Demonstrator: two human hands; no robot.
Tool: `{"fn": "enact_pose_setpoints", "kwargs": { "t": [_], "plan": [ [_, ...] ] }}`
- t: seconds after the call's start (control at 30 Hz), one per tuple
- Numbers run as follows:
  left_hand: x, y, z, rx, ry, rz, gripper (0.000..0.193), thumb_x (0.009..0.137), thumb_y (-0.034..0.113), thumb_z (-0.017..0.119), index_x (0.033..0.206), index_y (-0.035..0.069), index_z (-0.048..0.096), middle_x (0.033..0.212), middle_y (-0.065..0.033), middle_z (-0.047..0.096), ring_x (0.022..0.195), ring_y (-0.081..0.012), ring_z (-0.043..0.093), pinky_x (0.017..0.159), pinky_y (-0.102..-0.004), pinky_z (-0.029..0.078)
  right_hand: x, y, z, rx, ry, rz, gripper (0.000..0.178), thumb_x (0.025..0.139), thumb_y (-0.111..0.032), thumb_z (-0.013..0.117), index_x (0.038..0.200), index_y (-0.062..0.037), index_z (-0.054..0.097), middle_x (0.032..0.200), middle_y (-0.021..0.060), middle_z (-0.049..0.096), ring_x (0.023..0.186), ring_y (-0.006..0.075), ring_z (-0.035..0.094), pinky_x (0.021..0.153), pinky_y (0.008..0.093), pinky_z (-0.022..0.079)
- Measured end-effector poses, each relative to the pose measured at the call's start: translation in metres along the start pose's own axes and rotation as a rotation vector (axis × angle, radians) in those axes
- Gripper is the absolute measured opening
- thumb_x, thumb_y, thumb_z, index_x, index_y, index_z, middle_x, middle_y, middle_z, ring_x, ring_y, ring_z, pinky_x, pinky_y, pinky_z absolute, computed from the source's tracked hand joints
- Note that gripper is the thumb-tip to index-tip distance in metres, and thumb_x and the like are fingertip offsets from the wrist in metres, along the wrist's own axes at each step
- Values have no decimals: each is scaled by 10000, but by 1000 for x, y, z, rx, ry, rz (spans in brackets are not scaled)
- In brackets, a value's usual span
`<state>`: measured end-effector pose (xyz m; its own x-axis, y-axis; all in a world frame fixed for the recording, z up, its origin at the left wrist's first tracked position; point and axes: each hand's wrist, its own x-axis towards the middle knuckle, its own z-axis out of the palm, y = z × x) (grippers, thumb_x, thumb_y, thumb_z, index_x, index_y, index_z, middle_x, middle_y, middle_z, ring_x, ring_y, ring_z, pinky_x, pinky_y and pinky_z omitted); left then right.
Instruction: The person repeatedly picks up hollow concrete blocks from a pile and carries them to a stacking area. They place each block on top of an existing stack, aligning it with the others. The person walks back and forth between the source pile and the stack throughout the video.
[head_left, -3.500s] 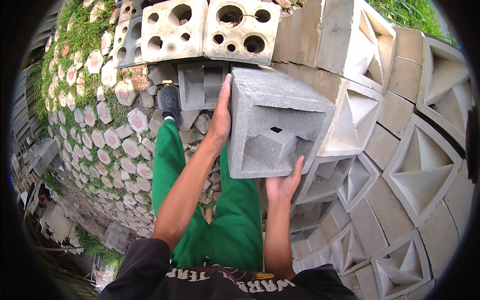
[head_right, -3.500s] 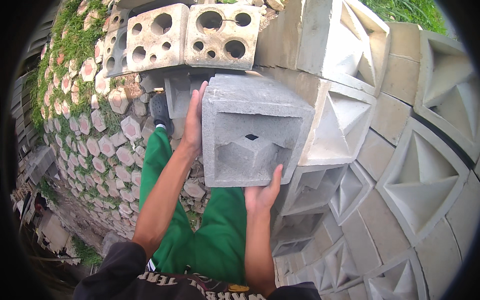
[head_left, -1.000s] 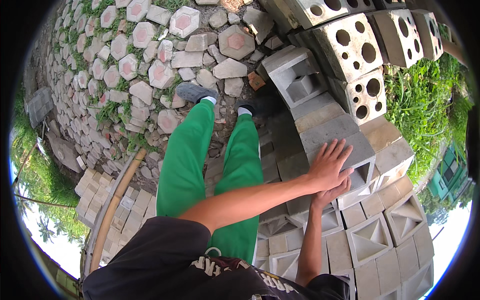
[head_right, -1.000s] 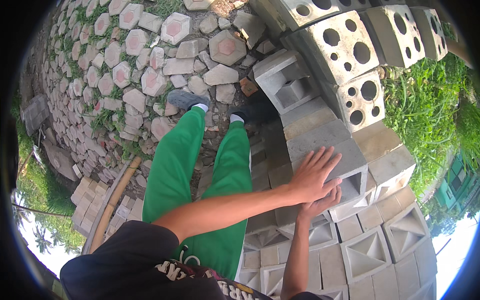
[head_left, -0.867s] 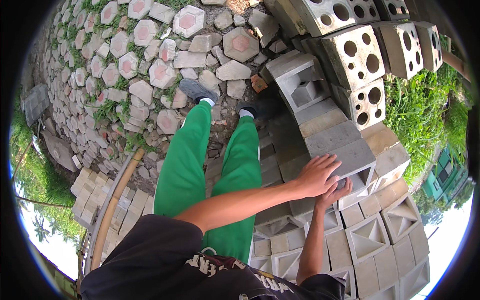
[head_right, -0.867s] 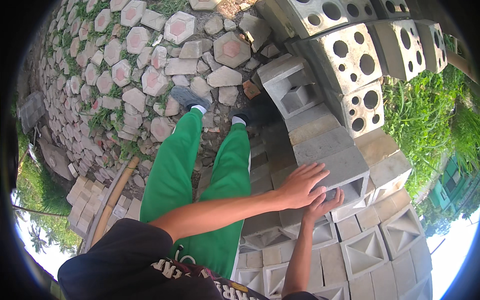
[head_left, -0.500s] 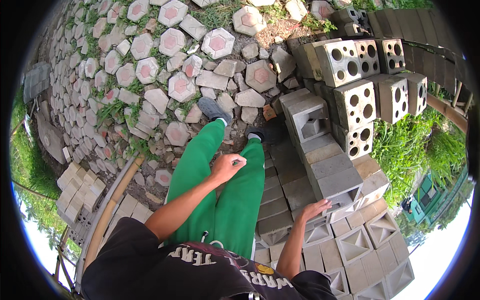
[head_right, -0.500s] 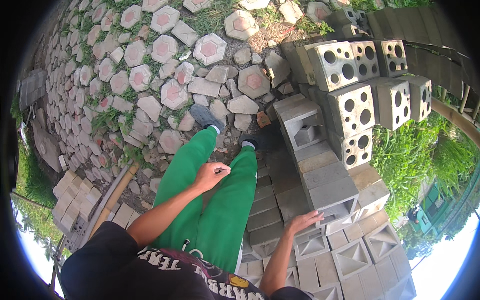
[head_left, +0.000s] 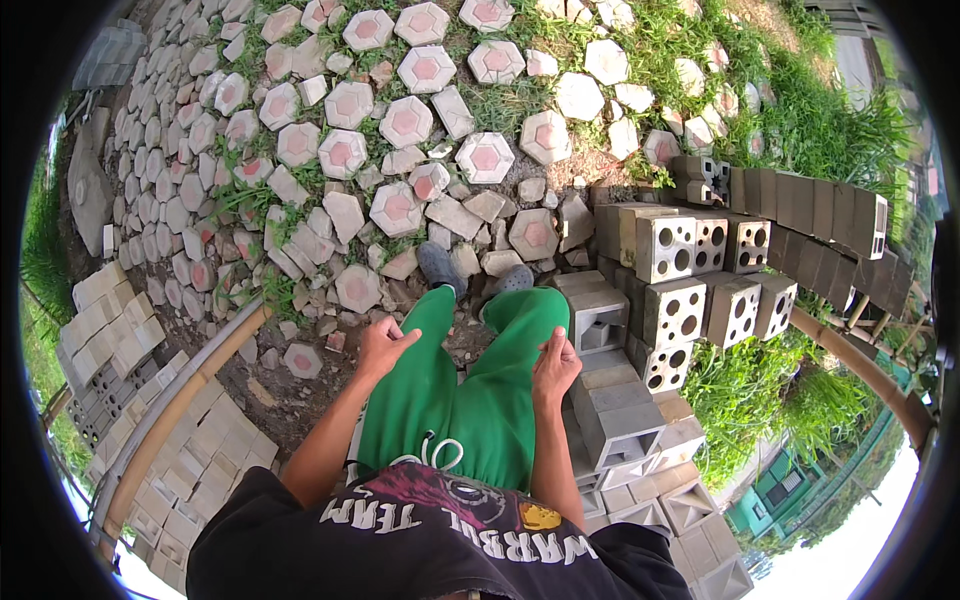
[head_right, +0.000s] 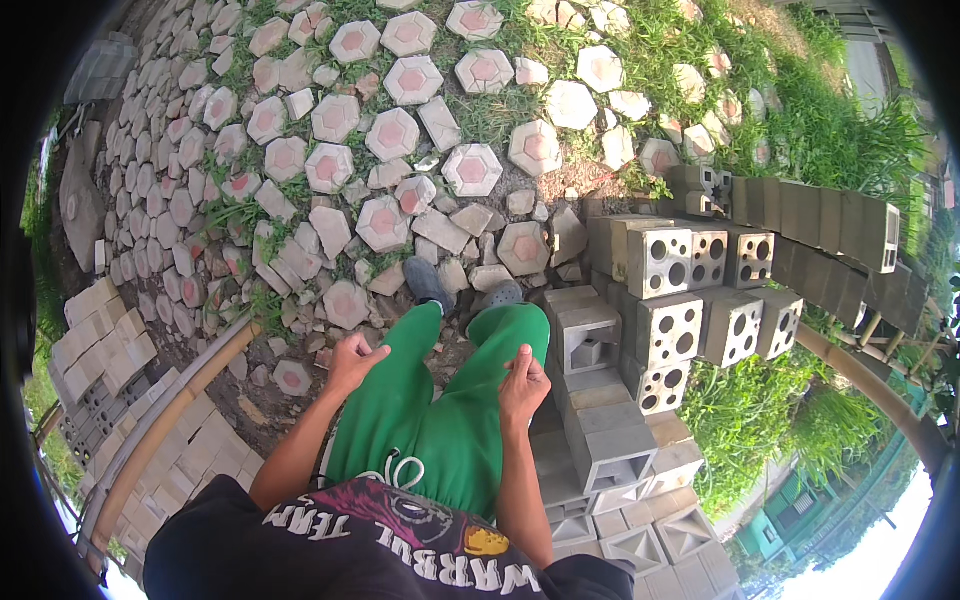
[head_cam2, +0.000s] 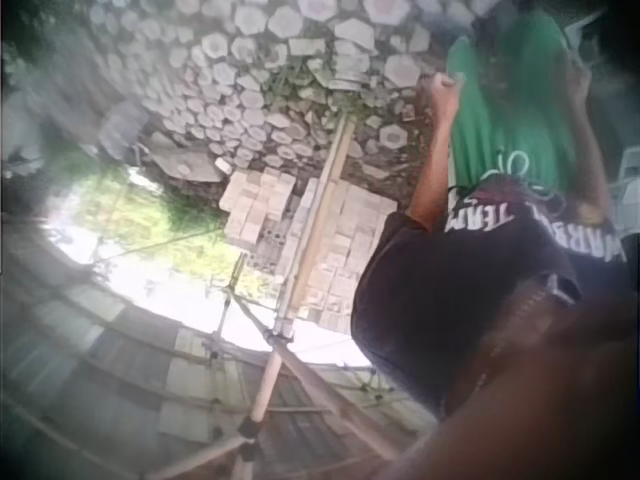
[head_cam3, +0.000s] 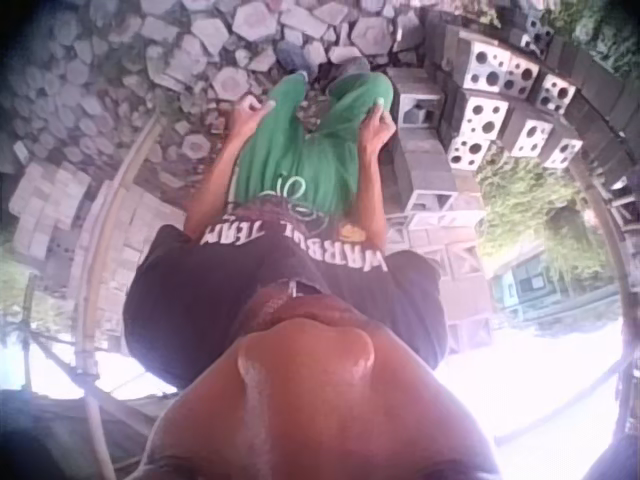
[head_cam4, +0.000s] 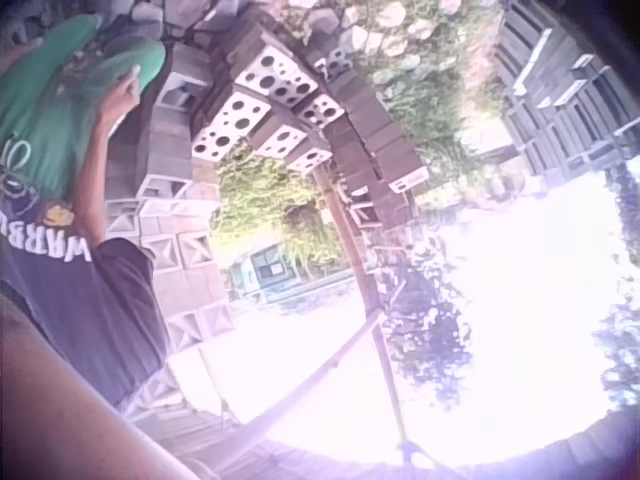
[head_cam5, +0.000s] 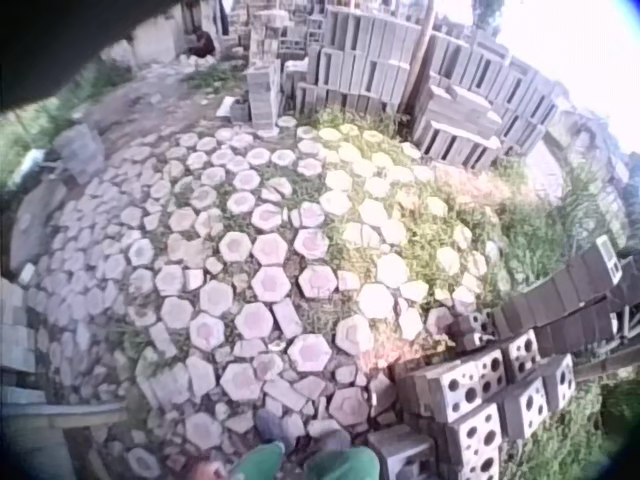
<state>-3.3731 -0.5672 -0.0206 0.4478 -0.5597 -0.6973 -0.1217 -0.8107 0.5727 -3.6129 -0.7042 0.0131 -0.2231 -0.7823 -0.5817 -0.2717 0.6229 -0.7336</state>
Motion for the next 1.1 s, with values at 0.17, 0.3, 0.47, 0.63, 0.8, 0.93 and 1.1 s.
{"fn": "enact_pose_setpoints", "kwargs": {
  "t": [0.17,0.3,0.47,0.63,0.8,0.93,1.1],
  "plan": [
    [4,26,34,-110,21,39,529,812,362,703,537,21,407,486,-39,390,474,-111,335,443,-334,290,55,-31,-17,50,15,-124,502,955,-338,543,530,-114,399,463,-75,321,395,17,250,378,220,156],
    [11,62,50,-194,22,4,518,895,336,626,526,51,398,476,7,405,451,-69,389,425,-296,317,100,-63,-27,157,16,-9,457,937,-315,570,563,-130,383,500,-82,331,424,14,256,395,216,164],
    [23,136,69,-365,140,-132,550,921,372,568,529,16,418,455,-16,405,437,-87,398,426,-308,314,160,-110,-27,95,-57,-30,405,921,-325,592,606,-133,422,506,-93,315,414,13,244,389,207,165],
    [27,197,94,-478,148,-187,540,950,415,494,585,17,484,495,-25,482,466,-92,453,465,-294,359,200,-159,-32,30,-96,28,404,921,-315,591,609,-111,437,540,-85,329,457,11,259,420,213,170],
    [24,246,93,-558,92,-167,437,991,344,430,703,28,521,587,-35,542,537,-109,526,546,-267,427,237,-187,-37,13,-150,37,387,928,-309,574,627,-160,382,522,-82,313,398,1,230,353,203,161],
    [33,254,87,-699,254,-156,368,991,284,432,795,-4,550,705,-60,593,604,-134,572,600,-275,469,241,-220,-18,1,-234,70,383,929,-308,574,629,-146,399,503,-76,303,388,13,237,345,216,163],
    [62,282,49,-795,274,-142,278,974,222,478,890,-15,598,881,-71,643,763,-143,625,716,-277,502,252,-259,21,9,-376,62,332,927,-310,581,696,-109,453,498,-62,288,380,39,243,339,242,176]
  ]
}}
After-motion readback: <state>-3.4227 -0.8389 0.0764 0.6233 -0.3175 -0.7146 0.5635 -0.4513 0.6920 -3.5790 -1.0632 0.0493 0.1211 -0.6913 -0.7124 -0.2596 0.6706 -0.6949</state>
